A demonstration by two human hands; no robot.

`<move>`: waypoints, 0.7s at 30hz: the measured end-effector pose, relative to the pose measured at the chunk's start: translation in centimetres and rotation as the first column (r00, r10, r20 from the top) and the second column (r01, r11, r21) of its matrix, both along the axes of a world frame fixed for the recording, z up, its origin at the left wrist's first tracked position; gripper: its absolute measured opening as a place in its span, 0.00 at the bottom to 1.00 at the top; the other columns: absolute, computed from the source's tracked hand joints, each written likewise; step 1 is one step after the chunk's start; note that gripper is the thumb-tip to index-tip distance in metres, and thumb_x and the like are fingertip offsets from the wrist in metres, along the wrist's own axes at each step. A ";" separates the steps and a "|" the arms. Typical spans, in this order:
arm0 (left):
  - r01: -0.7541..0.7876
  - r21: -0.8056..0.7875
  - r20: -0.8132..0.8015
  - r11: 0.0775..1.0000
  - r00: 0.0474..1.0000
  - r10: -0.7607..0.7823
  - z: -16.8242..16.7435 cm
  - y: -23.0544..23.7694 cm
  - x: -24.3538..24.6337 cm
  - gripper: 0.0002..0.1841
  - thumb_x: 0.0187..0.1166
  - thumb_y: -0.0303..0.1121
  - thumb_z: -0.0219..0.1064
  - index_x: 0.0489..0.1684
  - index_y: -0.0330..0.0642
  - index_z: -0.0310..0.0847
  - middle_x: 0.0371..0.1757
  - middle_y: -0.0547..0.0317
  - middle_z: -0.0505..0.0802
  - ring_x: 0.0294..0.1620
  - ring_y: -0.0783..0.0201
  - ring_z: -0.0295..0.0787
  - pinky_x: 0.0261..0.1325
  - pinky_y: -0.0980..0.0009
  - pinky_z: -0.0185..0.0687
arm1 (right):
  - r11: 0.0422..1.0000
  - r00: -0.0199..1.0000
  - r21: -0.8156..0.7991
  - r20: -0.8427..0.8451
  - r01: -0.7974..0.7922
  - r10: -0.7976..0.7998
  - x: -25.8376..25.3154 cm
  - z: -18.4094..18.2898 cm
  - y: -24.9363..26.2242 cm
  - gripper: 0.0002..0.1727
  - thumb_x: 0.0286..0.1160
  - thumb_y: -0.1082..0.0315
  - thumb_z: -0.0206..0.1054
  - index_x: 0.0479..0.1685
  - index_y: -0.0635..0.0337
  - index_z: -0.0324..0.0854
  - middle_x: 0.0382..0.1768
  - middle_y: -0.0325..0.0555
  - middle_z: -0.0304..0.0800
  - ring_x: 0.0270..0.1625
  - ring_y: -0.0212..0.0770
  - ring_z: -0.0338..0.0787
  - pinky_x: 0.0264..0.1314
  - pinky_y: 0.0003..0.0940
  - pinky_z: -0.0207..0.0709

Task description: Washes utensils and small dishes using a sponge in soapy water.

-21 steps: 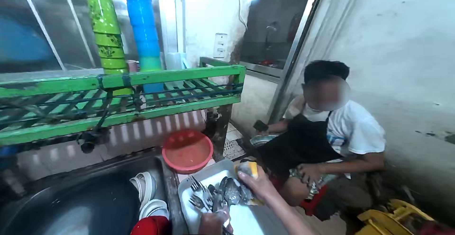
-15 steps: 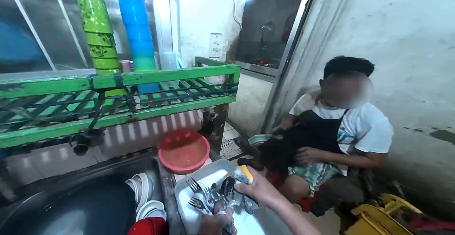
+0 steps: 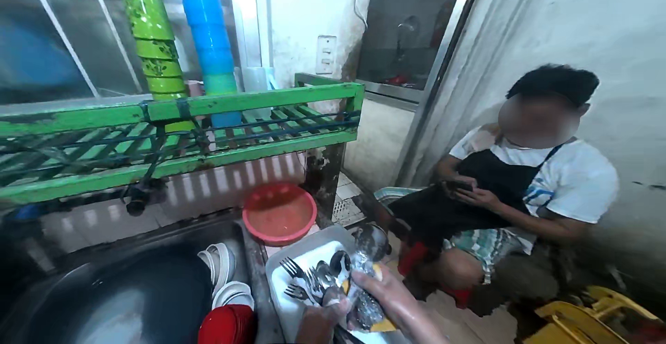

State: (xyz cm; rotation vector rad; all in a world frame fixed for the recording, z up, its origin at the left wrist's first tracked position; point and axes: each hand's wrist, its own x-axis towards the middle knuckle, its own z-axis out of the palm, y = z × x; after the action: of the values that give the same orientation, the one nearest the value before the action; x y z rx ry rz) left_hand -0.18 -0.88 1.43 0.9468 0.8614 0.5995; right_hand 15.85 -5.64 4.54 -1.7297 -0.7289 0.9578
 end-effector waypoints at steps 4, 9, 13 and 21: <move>0.023 0.092 -0.127 0.996 0.992 -0.011 0.9 -0.2 0.1 0.12 0.75 0.30 0.73 0.47 0.29 0.85 0.42 0.51 0.93 0.47 0.64 0.88 0.58 0.61 0.84 | 0.985 0.983 -0.124 0.124 -0.121 0.136 -0.6 0.3 -0.7 0.43 0.67 0.56 0.78 0.80 0.68 0.66 0.59 0.61 0.88 0.61 0.51 0.90 0.69 0.51 0.81; 0.050 0.126 -0.056 0.991 0.997 -0.043 1.1 -0.5 -0.3 0.12 0.78 0.30 0.71 0.52 0.29 0.86 0.45 0.52 0.94 0.50 0.65 0.89 0.60 0.63 0.84 | 0.998 1.000 0.064 -0.008 0.020 -0.020 -0.4 -0.8 -1.1 0.35 0.68 0.66 0.76 0.76 0.70 0.69 0.53 0.58 0.90 0.52 0.45 0.93 0.60 0.46 0.87; 0.050 0.115 0.113 0.992 0.992 -0.063 0.3 -0.3 0.3 0.04 0.78 0.23 0.66 0.43 0.34 0.85 0.28 0.64 0.90 0.30 0.72 0.87 0.42 0.72 0.86 | 0.993 0.997 0.093 -0.020 0.079 -0.078 1.5 2.0 -0.6 0.34 0.71 0.66 0.72 0.78 0.67 0.67 0.53 0.55 0.90 0.50 0.41 0.93 0.55 0.41 0.89; -0.060 0.209 0.139 0.976 0.990 0.031 -0.9 -0.1 0.3 0.07 0.78 0.29 0.67 0.32 0.38 0.88 0.26 0.65 0.91 0.32 0.72 0.88 0.45 0.71 0.86 | 0.999 1.000 0.022 -0.014 -0.023 0.023 -0.5 0.0 -1.3 0.28 0.69 0.71 0.75 0.69 0.70 0.73 0.48 0.54 0.93 0.48 0.43 0.95 0.57 0.43 0.90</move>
State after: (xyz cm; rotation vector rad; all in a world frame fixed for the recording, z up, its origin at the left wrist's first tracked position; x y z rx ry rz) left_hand 0.07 -0.94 0.49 1.0691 0.7086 0.7987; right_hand 15.37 -6.94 4.57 -1.6972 -0.7488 0.9739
